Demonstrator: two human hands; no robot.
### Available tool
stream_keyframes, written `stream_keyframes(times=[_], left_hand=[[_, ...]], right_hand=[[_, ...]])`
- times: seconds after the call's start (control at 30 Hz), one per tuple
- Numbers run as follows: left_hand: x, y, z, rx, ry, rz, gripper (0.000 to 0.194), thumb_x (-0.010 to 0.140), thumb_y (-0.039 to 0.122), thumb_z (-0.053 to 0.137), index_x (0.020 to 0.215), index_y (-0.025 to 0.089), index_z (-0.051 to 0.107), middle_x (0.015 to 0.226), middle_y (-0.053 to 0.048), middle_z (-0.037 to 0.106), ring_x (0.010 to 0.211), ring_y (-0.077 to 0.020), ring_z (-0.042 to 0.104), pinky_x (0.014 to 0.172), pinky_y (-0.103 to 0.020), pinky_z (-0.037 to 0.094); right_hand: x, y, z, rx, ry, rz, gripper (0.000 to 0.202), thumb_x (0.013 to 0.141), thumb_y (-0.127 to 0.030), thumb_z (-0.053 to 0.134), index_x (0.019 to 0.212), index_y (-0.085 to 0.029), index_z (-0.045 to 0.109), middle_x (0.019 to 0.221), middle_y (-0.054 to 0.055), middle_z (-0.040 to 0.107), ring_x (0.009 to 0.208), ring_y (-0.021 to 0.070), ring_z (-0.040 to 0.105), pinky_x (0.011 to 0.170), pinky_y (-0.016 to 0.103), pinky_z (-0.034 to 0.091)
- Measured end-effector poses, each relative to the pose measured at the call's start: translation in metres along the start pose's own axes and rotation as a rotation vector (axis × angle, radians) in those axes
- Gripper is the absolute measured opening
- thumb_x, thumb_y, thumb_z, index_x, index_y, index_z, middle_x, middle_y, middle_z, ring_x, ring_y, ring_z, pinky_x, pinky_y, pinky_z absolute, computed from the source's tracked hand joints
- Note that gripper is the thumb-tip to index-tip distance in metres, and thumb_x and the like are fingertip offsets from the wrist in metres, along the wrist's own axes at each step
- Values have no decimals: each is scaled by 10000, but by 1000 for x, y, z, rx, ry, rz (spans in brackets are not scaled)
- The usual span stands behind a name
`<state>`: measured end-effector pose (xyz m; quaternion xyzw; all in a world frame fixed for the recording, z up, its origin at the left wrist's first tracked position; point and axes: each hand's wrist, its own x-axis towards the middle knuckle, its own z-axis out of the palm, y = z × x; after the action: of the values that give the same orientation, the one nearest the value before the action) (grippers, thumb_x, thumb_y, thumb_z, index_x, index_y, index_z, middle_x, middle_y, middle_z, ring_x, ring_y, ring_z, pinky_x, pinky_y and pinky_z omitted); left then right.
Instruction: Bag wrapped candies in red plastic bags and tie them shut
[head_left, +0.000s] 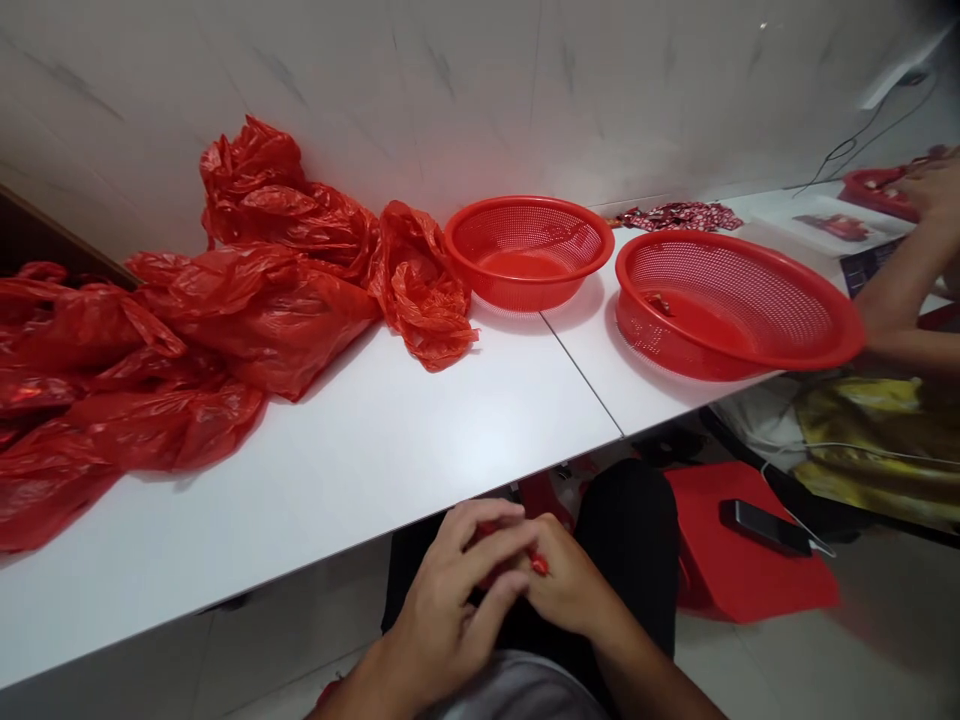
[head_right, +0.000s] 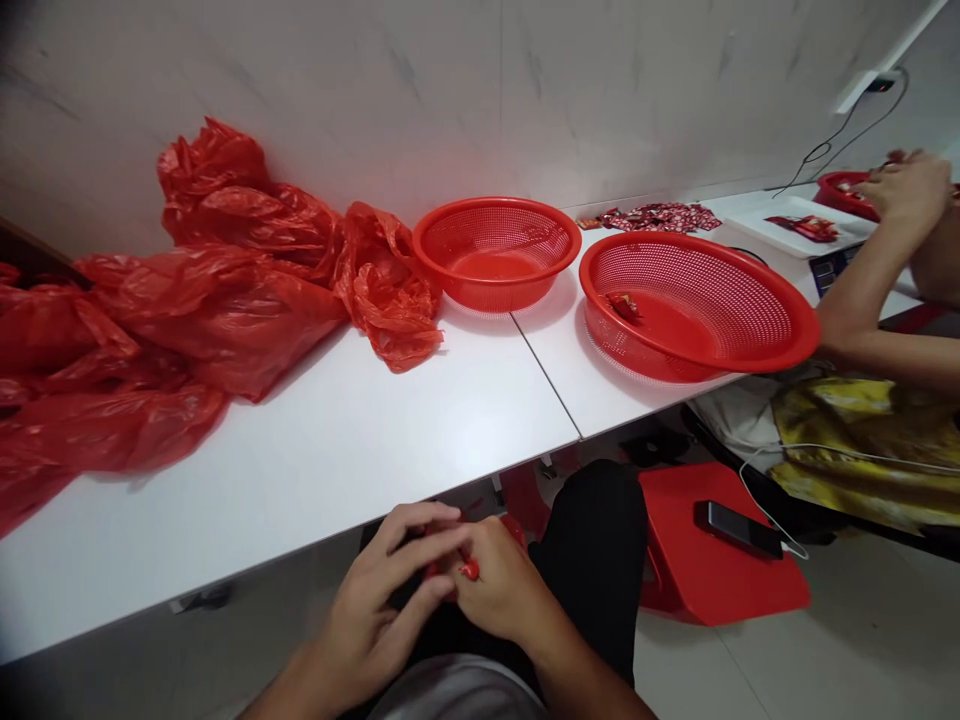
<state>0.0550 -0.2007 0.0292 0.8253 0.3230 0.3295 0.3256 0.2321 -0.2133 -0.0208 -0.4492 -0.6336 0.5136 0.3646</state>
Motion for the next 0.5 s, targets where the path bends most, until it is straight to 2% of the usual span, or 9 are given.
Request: stream_keyframes(times=[0.07, 0.17, 0.27, 0.37, 0.5], left_hand=[[-1, -6, -4, 14, -15, -78, 428, 1027, 137, 583, 1436, 256, 627, 1339, -112, 674, 1214, -217, 656, 1024, -363, 568], [0, -15, -10, 0, -17, -112, 203, 1030, 147, 599, 1178, 228, 713, 1052, -49, 744, 948, -156, 702, 849, -273, 580], [1, -22, -12, 10, -28, -101, 134, 1025, 139, 608, 1017, 220, 715, 898, -13, 721, 806, -129, 668, 736, -236, 541], [-2, -23, -10, 8, -16, -64, 158, 1016, 114, 599, 1075, 223, 697, 934, -20, 727, 844, -136, 675, 774, -244, 541], [-7, -20, -9, -112, 36, -85, 110, 1004, 146, 628, 1086, 213, 657, 943, -32, 715, 834, -143, 673, 777, -252, 550]], right_hand=[[-1, 1, -3, -45, 44, 11, 412, 1046, -320, 496, 657, -191, 453, 602, -52, 481, 562, 85, 412, 595, 248, 294], [-3, 0, -5, -3, -5, 57, 514, 1124, -483, 378, 725, -194, 524, 581, -46, 529, 539, 89, 476, 593, 229, 355], [-4, -1, -4, 148, -52, 158, 540, 1118, -599, 322, 831, -207, 559, 515, -58, 550, 422, 87, 487, 473, 196, 355], [-3, 0, -1, 265, -31, 216, 526, 1087, -667, 355, 879, -216, 526, 522, -62, 588, 370, 79, 481, 390, 165, 308], [3, 1, -7, 429, 3, 246, 559, 1038, -724, 435, 973, -189, 586, 553, -50, 616, 377, 84, 510, 378, 160, 337]])
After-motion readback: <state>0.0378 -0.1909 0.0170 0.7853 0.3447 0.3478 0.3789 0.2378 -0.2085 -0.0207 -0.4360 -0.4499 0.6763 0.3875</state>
